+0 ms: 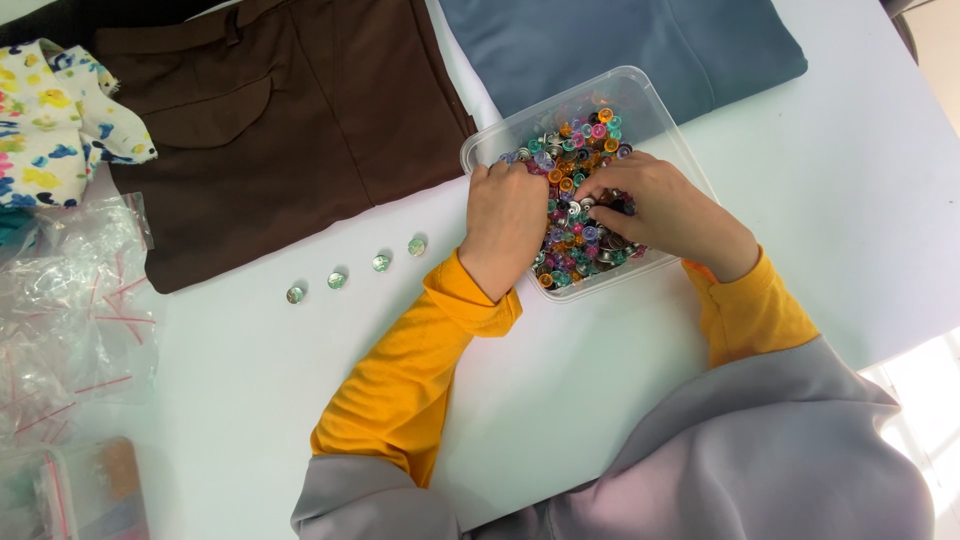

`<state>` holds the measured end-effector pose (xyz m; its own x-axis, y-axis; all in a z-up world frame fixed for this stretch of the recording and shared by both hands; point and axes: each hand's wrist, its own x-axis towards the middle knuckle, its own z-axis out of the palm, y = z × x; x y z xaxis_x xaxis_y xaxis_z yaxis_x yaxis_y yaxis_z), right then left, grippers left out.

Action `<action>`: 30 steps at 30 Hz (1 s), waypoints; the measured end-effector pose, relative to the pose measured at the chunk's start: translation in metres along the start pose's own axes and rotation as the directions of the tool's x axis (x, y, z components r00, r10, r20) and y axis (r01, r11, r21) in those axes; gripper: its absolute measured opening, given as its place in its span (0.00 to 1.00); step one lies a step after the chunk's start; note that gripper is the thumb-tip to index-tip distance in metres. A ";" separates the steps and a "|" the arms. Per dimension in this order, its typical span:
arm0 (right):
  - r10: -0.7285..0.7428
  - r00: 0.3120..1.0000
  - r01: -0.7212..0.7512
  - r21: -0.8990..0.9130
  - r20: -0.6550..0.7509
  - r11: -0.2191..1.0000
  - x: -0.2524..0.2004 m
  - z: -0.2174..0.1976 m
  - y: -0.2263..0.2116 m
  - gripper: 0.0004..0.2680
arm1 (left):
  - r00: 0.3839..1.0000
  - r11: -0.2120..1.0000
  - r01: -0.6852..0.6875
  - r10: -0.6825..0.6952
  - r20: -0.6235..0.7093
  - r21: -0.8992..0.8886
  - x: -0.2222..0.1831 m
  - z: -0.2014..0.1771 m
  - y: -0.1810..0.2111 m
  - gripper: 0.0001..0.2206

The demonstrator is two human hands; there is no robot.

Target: Sorting various colored buttons from a large container into small plastic bags and arranging them on a table.

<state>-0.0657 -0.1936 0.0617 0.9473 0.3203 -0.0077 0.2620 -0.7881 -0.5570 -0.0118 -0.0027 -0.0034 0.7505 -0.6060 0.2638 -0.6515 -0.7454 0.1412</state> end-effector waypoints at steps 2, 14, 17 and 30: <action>0.000 1.000 0.000 0.005 -0.026 1.000 0.000 0.002 0.006 0.06 | 1.000 1.000 -0.005 0.004 -0.007 -0.015 0.000 -0.002 0.001 0.04; -0.020 0.976 0.070 0.228 -0.215 0.971 -0.001 0.000 0.009 0.08 | 0.995 0.881 0.058 -0.010 0.103 -0.470 0.008 -0.045 -0.006 0.03; -0.005 0.976 0.062 0.256 -0.220 0.965 -0.002 0.000 0.008 0.13 | 0.991 0.801 0.096 -0.024 0.129 -0.591 0.009 -0.058 -0.012 0.05; -0.129 0.956 0.186 0.201 -0.265 0.962 -0.003 0.001 0.010 0.06 | 0.988 0.676 0.041 0.081 0.129 -0.736 0.009 -0.054 -0.029 0.10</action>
<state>-0.0658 -0.2017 0.0551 0.9202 0.2688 0.2845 0.3909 -0.5930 -0.7040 0.0078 0.0284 0.0466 0.7032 -0.6951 0.1491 -0.4915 -0.3238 0.8085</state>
